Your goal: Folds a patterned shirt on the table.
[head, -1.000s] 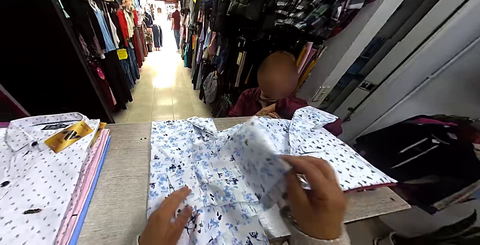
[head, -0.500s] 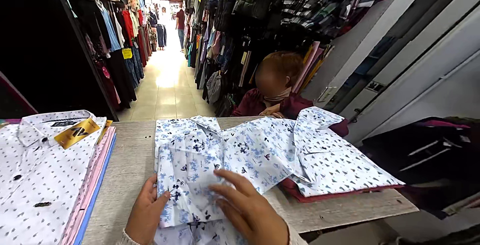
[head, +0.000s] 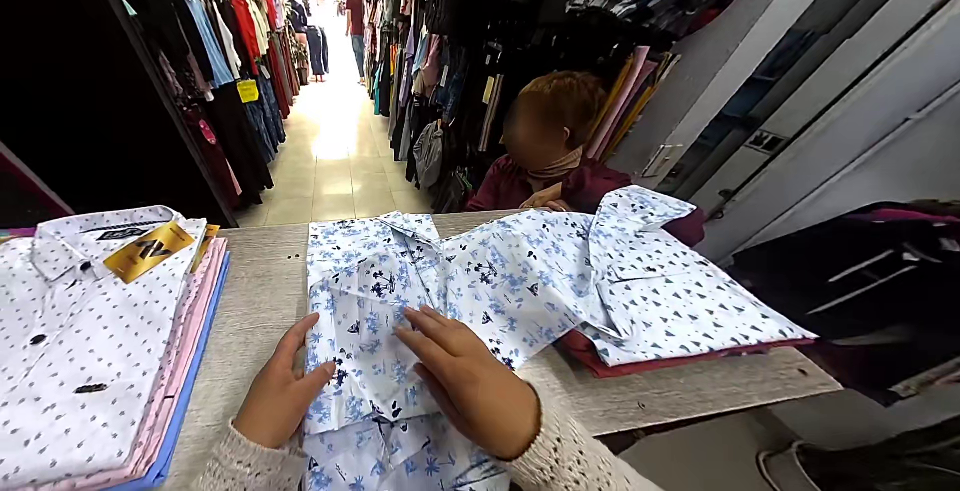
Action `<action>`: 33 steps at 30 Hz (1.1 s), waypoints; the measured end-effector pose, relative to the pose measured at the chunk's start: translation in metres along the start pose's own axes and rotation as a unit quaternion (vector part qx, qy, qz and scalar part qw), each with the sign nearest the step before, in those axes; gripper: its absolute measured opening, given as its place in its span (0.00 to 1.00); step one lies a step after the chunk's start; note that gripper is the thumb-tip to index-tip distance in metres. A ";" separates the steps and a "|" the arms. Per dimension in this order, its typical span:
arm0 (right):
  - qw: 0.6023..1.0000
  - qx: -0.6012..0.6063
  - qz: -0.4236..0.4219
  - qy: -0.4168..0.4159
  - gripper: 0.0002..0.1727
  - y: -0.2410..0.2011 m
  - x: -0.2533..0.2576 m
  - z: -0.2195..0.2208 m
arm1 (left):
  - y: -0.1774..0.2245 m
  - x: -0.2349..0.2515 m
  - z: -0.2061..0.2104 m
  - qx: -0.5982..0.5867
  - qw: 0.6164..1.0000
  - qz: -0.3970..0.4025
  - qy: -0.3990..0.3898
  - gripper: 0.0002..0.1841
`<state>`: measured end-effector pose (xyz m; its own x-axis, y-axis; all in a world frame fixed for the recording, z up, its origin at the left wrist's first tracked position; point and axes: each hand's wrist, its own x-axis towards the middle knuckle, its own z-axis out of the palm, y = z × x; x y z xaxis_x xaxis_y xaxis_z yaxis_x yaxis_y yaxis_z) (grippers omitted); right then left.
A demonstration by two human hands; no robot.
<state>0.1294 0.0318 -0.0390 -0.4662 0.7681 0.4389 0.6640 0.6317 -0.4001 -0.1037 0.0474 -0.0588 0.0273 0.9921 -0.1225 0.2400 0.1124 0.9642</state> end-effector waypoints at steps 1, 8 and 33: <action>0.999 -0.011 -0.033 -0.006 0.23 -0.006 0.013 0.002 | 0.002 0.004 0.000 0.016 1.000 -0.003 -0.002 0.36; 0.950 -0.032 0.141 -0.276 0.36 0.031 0.089 0.040 | -0.002 0.002 0.003 0.094 0.996 0.000 -0.001 0.37; 0.969 -0.029 0.221 0.108 0.19 0.079 -0.044 -0.109 | -0.005 0.062 0.059 0.435 0.861 0.250 -0.081 0.44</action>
<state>0.2661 0.0366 -0.0022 0.0002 0.9180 0.3967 0.8052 0.2351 -0.5444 -0.0460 0.1049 -0.0855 0.4561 0.8758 0.1583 0.7936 -0.4807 0.3731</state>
